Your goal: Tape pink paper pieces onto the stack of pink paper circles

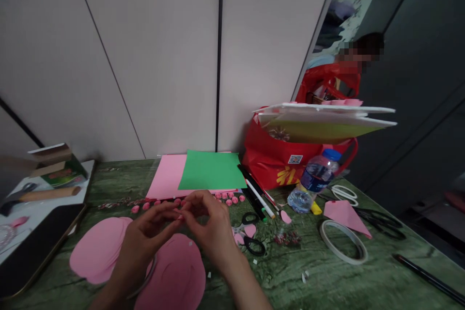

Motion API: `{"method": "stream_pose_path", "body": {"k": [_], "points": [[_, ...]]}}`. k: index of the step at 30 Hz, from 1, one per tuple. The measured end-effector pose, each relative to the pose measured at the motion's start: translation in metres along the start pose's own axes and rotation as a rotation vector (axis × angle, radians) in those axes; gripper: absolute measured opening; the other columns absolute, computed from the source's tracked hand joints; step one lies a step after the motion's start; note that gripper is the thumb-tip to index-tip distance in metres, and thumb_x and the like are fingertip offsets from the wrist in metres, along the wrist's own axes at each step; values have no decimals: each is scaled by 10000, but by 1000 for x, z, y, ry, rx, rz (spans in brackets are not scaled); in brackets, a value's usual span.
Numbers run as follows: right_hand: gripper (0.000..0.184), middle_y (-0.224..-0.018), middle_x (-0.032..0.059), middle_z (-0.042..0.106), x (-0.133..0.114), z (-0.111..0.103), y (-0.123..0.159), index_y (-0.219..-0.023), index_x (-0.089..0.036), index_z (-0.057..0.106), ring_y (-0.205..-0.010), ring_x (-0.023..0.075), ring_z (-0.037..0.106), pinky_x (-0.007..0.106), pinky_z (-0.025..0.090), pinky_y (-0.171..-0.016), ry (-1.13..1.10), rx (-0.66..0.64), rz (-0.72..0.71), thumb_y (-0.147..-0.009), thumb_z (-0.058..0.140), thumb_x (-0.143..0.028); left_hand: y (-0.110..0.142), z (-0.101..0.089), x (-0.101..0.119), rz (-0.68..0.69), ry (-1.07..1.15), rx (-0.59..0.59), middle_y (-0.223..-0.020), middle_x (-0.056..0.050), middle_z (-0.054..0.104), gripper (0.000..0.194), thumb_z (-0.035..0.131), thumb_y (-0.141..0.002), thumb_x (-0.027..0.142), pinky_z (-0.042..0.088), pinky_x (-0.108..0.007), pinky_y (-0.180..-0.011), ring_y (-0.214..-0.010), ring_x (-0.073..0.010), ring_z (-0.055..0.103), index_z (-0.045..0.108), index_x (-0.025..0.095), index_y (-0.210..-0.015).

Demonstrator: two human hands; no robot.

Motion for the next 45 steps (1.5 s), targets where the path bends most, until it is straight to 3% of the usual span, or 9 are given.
{"method": "stream_pose_path", "body": {"k": [10, 15, 21, 24, 31, 34, 37, 40, 45], "points": [[106, -771, 7, 619, 1, -2, 0, -843, -208, 539, -697, 127, 618, 246, 525, -649, 0, -64, 3, -758, 592, -175, 1, 1, 3, 10, -16, 8, -738, -31, 667, 114, 705, -620, 234, 499, -249, -677, -725, -174, 622, 653, 170, -699], [110, -754, 1, 630, -1, -1, -1, -831, -209, 545, -701, 131, 621, 251, 523, -656, -37, -78, 26, -748, 610, -178, 2, 2, 4, -15, 19, 11, -780, -33, 677, 170, 711, -611, 231, 497, -253, -677, -733, -173, 625, 657, 179, -764], [96, -810, 21, 651, -4, 0, -1, -862, -208, 556, -760, 140, 635, 261, 524, -687, -108, -56, 54, -778, 561, -162, 2, 0, 6, -84, 38, 38, -701, -47, 683, 117, 713, -609, 250, 485, -255, -652, -693, -176, 615, 672, 154, -663], [164, -875, 33, 646, -3, 2, 0, -894, -204, 563, -785, 146, 634, 274, 529, -714, -122, -69, 24, -746, 588, -138, 1, -2, 5, -122, 106, 54, -723, -56, 695, 131, 711, -621, 263, 478, -256, -671, -710, -175, 619, 688, 149, -682], [240, -868, 25, 622, -1, 10, 5, -902, -221, 576, -716, 148, 601, 284, 521, -670, 155, -37, -101, -688, 663, -153, -3, -2, -5, -244, 337, 85, -686, -49, 684, 162, 737, -588, 277, 470, -265, -684, -693, -167, 618, 684, 134, -645], [162, -854, 29, 569, -2, 16, 7, -796, -220, 589, -748, 156, 576, 269, 519, -635, 169, 30, -70, -674, 677, -160, -4, 0, -4, -313, 473, 107, -650, -43, 667, 179, 753, -553, 280, 473, -264, -655, -671, -161, 607, 684, 131, -624], [100, -841, 38, 534, 0, 22, 9, -649, -210, 612, -761, 167, 565, 258, 516, -590, 163, 84, 57, -643, 706, -175, -3, 2, -3, -339, 578, 100, -694, -53, 674, 175, 759, -542, 259, 478, -271, -663, -686, -161, 605, 689, 131, -638], [99, -858, 52, 543, 2, 23, 9, -599, -196, 615, -794, 180, 566, 255, 518, -583, 110, 112, 144, -640, 697, -159, -1, 4, -2, -296, 523, 120, -690, -40, 674, 160, 745, -570, 261, 470, -253, -674, -681, -145, 601, 685, 134, -645], [127, -814, 36, 620, 1, 12, 3, -764, -207, 641, -777, 164, 592, 257, 515, -625, 72, 39, 49, -718, 581, -106, 1, 0, 0, -187, 211, 192, -705, -25, 691, 144, 717, -622, 267, 461, -204, -671, -706, -134, 612, 680, 148, -695]]}}
Point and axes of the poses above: each hand's wrist, its own y-axis away from the middle knuckle, its own z-axis out of the palm, x = y × z, the point moved 1 cm from there along -y, towards the middle knuckle
